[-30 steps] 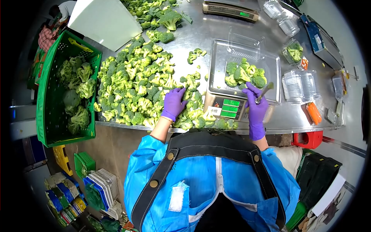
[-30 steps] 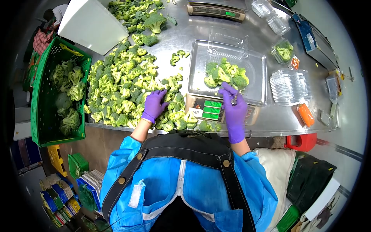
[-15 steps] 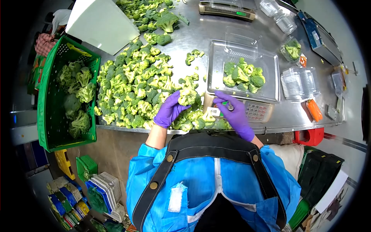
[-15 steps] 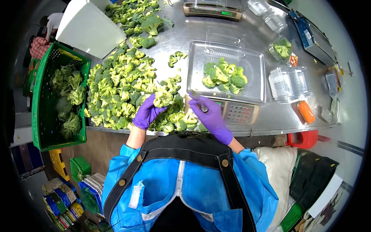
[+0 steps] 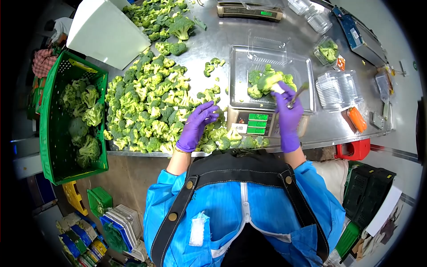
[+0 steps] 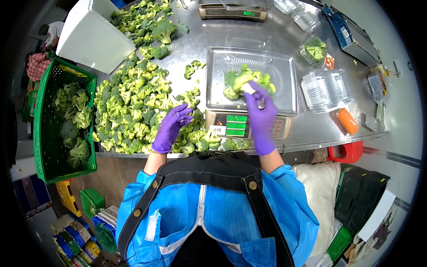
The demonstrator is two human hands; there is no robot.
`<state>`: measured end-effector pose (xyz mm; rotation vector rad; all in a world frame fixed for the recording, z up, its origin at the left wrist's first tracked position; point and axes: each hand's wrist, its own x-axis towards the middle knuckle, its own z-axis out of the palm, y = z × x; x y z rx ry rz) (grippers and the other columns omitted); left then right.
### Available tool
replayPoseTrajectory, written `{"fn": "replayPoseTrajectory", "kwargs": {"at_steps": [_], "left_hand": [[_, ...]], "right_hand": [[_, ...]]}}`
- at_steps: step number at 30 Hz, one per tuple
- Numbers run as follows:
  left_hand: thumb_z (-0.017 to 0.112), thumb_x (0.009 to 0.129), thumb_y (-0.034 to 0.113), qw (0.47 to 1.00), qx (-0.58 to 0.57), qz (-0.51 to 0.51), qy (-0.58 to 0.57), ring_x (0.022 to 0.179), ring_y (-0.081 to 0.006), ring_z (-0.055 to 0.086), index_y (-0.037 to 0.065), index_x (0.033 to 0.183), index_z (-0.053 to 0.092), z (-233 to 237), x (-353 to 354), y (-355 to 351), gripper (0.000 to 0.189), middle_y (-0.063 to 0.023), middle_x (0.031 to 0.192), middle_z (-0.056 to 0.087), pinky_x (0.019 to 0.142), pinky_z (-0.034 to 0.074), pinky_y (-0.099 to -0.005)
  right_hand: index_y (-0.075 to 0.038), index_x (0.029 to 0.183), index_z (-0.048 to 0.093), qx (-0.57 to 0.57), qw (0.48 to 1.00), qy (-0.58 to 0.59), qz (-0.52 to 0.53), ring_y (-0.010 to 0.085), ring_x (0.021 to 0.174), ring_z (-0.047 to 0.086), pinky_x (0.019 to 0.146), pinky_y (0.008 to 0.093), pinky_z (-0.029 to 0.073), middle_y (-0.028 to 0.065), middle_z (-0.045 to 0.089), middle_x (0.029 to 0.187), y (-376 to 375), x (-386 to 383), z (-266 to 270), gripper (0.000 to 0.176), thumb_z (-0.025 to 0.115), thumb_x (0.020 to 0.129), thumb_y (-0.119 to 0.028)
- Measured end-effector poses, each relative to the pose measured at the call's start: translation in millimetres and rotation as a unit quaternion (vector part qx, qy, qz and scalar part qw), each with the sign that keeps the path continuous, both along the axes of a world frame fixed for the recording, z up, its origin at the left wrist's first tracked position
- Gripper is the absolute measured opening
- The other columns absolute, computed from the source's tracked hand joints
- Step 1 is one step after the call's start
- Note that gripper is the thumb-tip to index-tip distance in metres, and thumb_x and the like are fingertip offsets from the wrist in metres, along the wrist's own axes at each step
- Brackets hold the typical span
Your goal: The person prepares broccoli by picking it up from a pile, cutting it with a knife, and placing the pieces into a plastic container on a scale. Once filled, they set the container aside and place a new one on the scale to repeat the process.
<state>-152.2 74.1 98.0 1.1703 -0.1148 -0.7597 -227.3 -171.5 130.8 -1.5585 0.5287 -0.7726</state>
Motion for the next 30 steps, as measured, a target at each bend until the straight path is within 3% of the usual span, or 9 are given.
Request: {"fn": "replayPoseTrajectory", "kwargs": {"at_steps": [3,8,9,15,20,23,24,26,30], "left_hand": [[0.051,0.088,0.027,1.0,0.004,0.014,0.011,0.097,-0.0176,0.056,-0.001,0.125,0.044,-7,-2,11,0.047,-0.0103,0.114,0.057,0.088,0.042,-0.0308],[0.053,0.088,0.023,0.998,-0.003,0.048,0.026,0.095,-0.0163,0.057,0.0,0.122,0.047,-16,-3,24,0.042,-0.0092,0.11,0.059,0.085,0.043,-0.0285],[0.052,0.088,0.024,0.998,0.028,0.064,0.002,0.095,-0.0163,0.057,-0.001,0.122,0.047,-17,-2,28,0.043,-0.0098,0.111,0.058,0.086,0.043,-0.0291],[0.055,0.087,0.017,0.945,0.183,0.252,-0.102,0.088,-0.0141,0.059,0.001,0.112,0.057,-20,9,67,0.029,-0.0052,0.102,0.061,0.082,0.045,-0.0264],[0.063,0.078,0.011,0.899,0.315,0.096,-0.289,0.086,-0.0204,0.059,0.004,0.104,0.06,-41,1,62,0.027,-0.0087,0.092,0.062,0.078,0.046,-0.0296],[0.062,0.067,0.007,0.662,0.5,0.007,-0.559,0.096,-0.0298,0.05,0.008,0.099,0.061,-49,3,41,0.032,-0.0099,0.096,0.059,0.086,0.037,-0.0423],[0.062,0.067,0.007,0.663,0.498,0.006,-0.56,0.096,-0.0298,0.05,0.008,0.099,0.061,-54,7,38,0.032,-0.0099,0.096,0.059,0.086,0.037,-0.0423],[0.061,0.064,0.007,0.557,0.603,-0.057,-0.568,0.098,-0.0278,0.049,0.012,0.103,0.059,-60,14,34,0.039,-0.0078,0.1,0.057,0.087,0.035,-0.0436],[0.061,0.062,0.01,0.516,0.649,-0.142,-0.541,0.096,-0.0267,0.049,0.012,0.096,0.06,-57,27,25,0.034,-0.0076,0.094,0.056,0.084,0.036,-0.0413]], "right_hand": [[-0.007,0.108,0.063,0.069,0.996,0.04,-0.035,0.003,0.06,0.048,0.055,0.0167,0.039,-0.003,0.056,0.072,-20,3,-4,0.032,0.066,0.077,-0.002],[-0.007,0.113,0.06,0.016,0.995,0.094,-0.001,0.0034,0.06,0.05,0.059,0.0185,0.041,-0.0028,0.054,0.066,-32,4,-7,0.034,0.064,0.079,-0.005],[-0.007,0.115,0.06,0.001,0.986,0.163,0.033,0.0035,0.06,0.05,0.059,0.019,0.042,-0.0026,0.053,0.064,-33,3,-5,0.035,0.063,0.08,-0.007],[-0.007,0.117,0.058,-0.009,0.99,0.137,0.022,0.0043,0.062,0.051,0.061,0.0204,0.043,-0.0012,0.057,0.067,-21,-12,5,0.035,0.06,0.082,-0.006],[-0.008,0.115,0.06,-0.044,0.987,0.121,0.099,0.0036,0.062,0.051,0.06,0.0198,0.044,-0.0004,0.06,0.071,0,-21,-3,0.032,0.058,0.083,-0.004],[-0.006,0.112,0.061,-0.067,0.983,0.11,0.134,0.0027,0.055,0.048,0.051,0.0172,0.037,-0.0036,0.052,0.062,17,-20,-11,0.028,0.058,0.084,-0.004],[-0.006,0.111,0.062,-0.076,0.979,0.114,0.154,0.0027,0.054,0.048,0.051,0.0173,0.038,-0.0035,0.052,0.061,20,-20,-11,0.028,0.058,0.083,-0.004],[-0.006,0.11,0.062,-0.086,0.979,0.107,0.149,0.0025,0.054,0.048,0.051,0.0175,0.038,-0.0037,0.052,0.06,19,-20,-12,0.028,0.059,0.083,-0.004],[-0.006,0.11,0.062,-0.041,0.988,0.088,0.12,0.0017,0.054,0.047,0.05,0.0166,0.037,-0.0043,0.052,0.061,6,-21,-14,0.025,0.057,0.085,-0.005]]}}
